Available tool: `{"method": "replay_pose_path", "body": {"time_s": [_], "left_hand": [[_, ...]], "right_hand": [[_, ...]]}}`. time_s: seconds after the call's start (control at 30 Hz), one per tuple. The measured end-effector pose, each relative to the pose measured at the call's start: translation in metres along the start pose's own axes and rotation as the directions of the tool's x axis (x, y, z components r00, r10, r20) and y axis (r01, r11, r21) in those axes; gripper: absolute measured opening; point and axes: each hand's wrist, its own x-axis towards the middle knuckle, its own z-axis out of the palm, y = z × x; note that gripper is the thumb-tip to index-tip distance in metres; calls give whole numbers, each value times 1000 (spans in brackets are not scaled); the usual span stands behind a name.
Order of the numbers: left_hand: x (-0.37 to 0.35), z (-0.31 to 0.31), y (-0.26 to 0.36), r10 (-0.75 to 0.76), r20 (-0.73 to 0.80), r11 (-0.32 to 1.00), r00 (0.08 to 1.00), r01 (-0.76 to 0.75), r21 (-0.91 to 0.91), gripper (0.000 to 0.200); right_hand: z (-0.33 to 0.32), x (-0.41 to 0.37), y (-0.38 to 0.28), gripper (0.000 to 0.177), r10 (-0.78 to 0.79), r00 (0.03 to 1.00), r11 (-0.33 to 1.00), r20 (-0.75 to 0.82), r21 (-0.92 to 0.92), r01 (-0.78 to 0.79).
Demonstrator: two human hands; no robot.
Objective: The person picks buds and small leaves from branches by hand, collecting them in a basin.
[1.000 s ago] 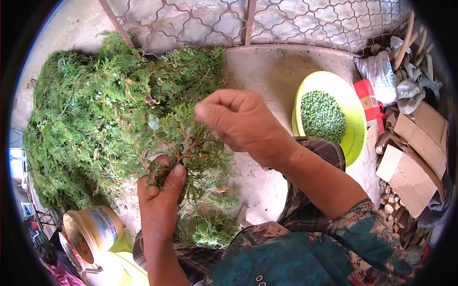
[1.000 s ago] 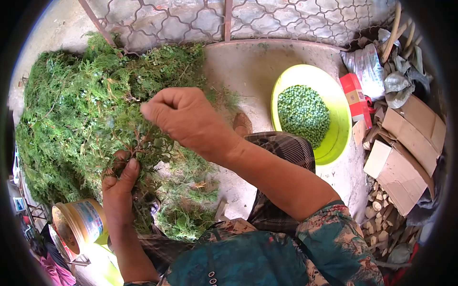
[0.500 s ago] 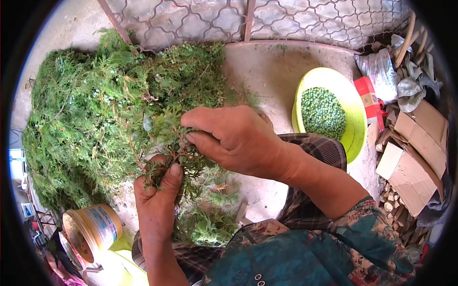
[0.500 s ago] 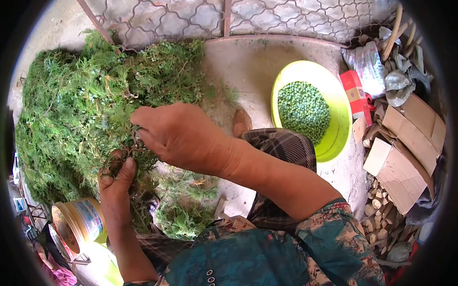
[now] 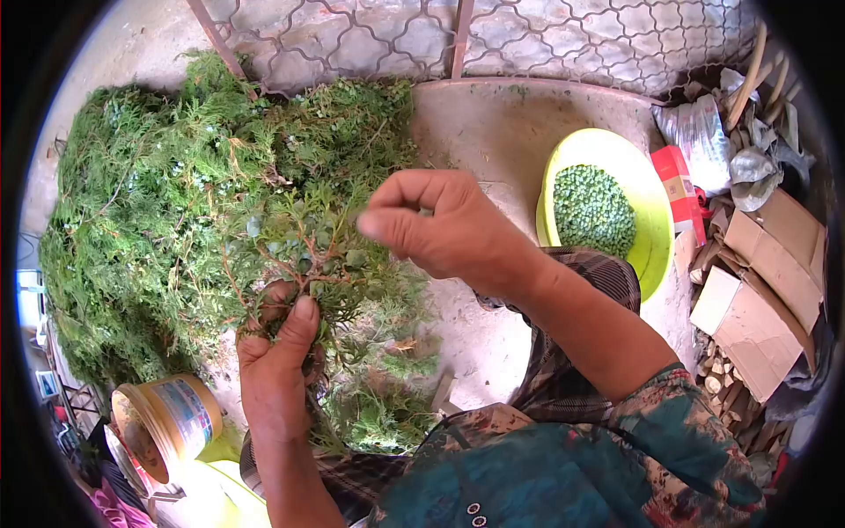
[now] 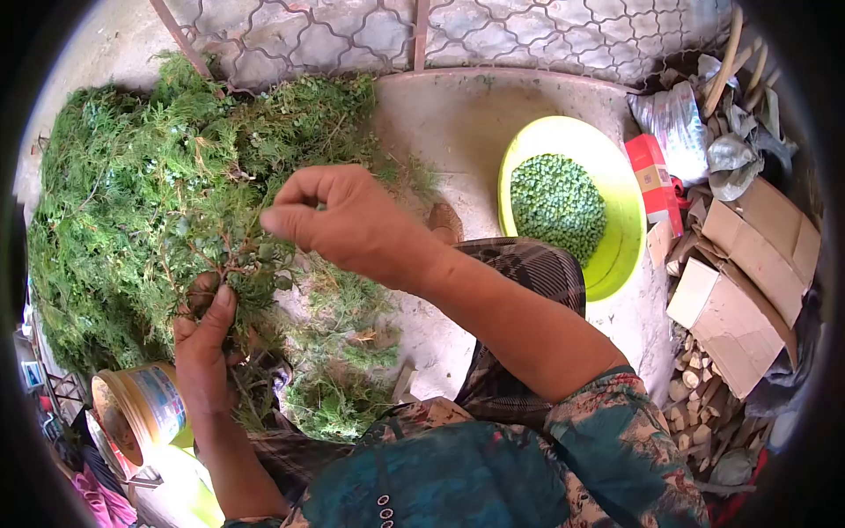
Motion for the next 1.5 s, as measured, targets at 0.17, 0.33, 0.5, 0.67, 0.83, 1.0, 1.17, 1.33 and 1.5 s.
{"method": "replay_pose_path", "body": {"time_s": [0.17,0.33,0.5,0.67,0.83,1.0,1.17,1.33,1.5], "left_hand": [[1,-3,0,2,-24,999,1000,-3,-35,35],[2,-2,-3,21,-19,1000,1000,-21,-15,35],[-3,13,1,-20,-55,997,998,16,-69,26],[-5,15,2,-21,-103,1000,994,19,-19,29],[-6,9,6,15,-211,997,977,-31,-69,24],[-3,-4,6,90,-94,988,992,-101,-117,24],[-1,-5,6,122,-139,979,983,-142,-148,23],[-1,-2,5,112,-177,980,978,-138,-143,24],[0,-1,1,160,-189,974,969,-186,-129,22]], "right_hand": [[9,-8,0,21,-318,941,796,115,-507,331],[11,-6,6,21,-405,886,527,224,-735,427],[10,-3,7,15,-506,855,456,112,-806,376],[-12,9,10,9,-647,752,422,-125,-880,217],[-17,2,-18,11,47,980,990,-194,141,-20],[2,-4,-2,16,264,945,732,194,598,-328],[22,-10,5,20,317,929,854,191,368,-367],[36,-8,6,31,88,994,994,58,63,-91],[37,-10,0,31,26,996,996,87,-87,-19]]}}
